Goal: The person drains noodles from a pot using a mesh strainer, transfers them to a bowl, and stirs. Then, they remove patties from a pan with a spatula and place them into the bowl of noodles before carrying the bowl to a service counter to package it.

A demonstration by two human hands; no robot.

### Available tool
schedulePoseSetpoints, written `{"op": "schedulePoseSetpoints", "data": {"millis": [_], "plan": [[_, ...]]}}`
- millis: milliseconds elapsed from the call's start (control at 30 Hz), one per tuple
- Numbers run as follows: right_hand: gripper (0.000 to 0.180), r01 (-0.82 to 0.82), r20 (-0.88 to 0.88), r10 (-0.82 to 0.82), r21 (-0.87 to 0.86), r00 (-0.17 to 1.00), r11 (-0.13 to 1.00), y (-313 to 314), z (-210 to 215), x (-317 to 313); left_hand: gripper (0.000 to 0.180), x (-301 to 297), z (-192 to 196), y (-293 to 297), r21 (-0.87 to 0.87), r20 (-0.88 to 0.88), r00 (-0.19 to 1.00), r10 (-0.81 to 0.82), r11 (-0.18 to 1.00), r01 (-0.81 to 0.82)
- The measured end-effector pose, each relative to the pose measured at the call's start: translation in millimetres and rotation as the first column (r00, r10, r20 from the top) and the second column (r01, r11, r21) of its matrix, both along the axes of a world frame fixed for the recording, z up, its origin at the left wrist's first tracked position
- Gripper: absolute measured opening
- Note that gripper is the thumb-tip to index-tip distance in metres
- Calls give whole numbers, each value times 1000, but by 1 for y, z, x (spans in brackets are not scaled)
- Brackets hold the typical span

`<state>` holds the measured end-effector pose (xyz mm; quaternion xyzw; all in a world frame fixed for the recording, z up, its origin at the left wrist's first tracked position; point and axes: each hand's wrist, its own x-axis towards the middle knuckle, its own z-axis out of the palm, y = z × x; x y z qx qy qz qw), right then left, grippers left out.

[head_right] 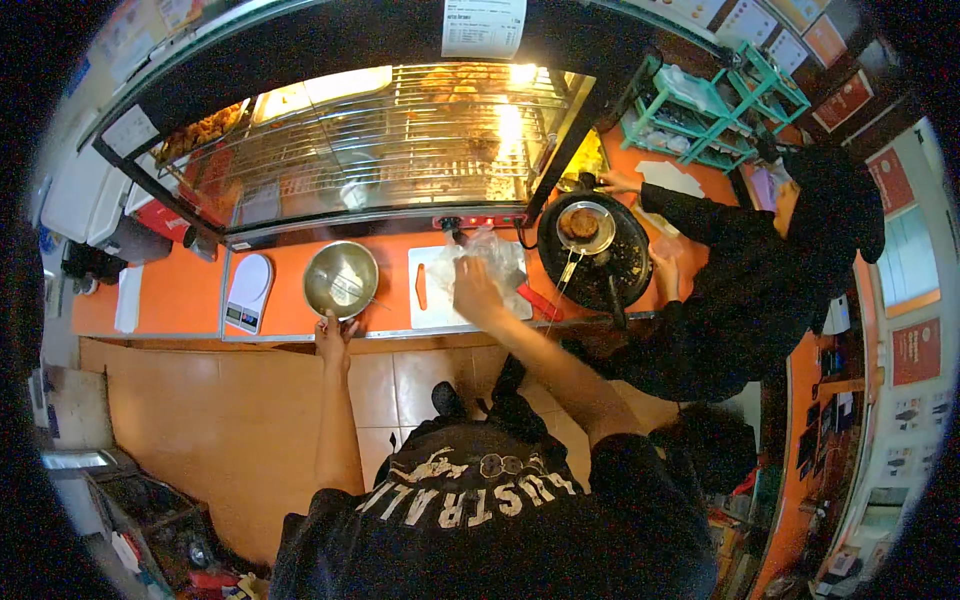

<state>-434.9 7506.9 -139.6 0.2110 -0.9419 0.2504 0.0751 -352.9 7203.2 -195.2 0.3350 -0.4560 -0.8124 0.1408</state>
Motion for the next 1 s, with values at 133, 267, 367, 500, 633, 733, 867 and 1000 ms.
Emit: {"op": "schedulePoseSetpoints", "data": {"millis": [133,267,367,500,633,733,867,1000], "plan": [[33,79,-105,-69,89,992,993,39,-10,-57,41,13,-31,-3,130,258,960,-113,988,82],[26,157,59,-157,1,986,988,57,-25,-78,39,66,-76,36,190,173,831,-529,846,498],[26,177,62,-172,-75,983,981,77,-24,-74,26,64,7,107,159,202,665,-719,694,703],[36,254,201,-184,-418,962,872,88,-49,-46,19,37,78,173,-260,180,571,-801,521,813],[40,439,487,-81,-688,869,577,52,-2,12,28,1,124,211,-881,175,713,-679,215,422],[24,637,675,17,-704,738,313,39,51,35,26,-33,134,231,-988,71,804,-590,69,138],[24,617,609,-121,-743,784,258,56,37,39,18,-53,142,252,-989,144,774,-617,-111,96],[22,555,509,-257,-817,821,156,74,36,34,11,-50,149,277,-963,248,678,-693,-251,95]]}}
